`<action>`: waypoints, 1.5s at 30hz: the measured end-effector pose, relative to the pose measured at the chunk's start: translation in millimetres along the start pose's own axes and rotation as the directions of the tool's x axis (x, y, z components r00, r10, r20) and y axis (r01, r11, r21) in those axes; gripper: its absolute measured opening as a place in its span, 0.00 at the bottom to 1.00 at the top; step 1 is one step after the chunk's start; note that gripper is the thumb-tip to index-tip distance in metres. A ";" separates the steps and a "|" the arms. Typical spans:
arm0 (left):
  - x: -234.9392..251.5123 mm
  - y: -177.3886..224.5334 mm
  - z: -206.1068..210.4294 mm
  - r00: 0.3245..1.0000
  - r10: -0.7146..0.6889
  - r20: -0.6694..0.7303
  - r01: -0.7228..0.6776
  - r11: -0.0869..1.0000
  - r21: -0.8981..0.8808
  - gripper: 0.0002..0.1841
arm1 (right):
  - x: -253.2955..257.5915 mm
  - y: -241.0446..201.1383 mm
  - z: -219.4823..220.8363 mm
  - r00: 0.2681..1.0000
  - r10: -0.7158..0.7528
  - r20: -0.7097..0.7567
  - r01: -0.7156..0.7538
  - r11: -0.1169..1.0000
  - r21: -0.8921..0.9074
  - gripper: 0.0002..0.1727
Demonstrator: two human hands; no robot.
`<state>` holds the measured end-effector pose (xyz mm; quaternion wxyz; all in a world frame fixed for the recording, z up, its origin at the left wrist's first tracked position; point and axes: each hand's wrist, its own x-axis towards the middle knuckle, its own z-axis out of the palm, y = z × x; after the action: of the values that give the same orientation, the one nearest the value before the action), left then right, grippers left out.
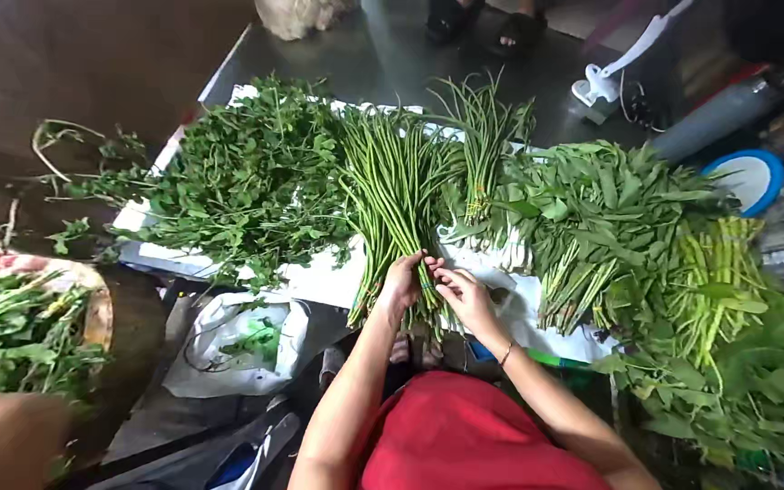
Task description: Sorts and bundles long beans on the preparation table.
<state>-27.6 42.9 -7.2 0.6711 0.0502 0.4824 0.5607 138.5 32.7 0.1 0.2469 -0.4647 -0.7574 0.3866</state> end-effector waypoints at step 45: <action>-4.3 37.0 9.3 0.972 -0.011 0.233 -0.005 0.998 0.068 0.11 | -66.6 13.8 -59.8 0.974 -0.211 -0.080 0.221 0.963 0.154 0.07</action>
<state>-46.7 57.4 22.7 0.7218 0.1379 0.4193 0.5330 219.2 -1.8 22.5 0.3481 -0.3695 -0.7616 0.4028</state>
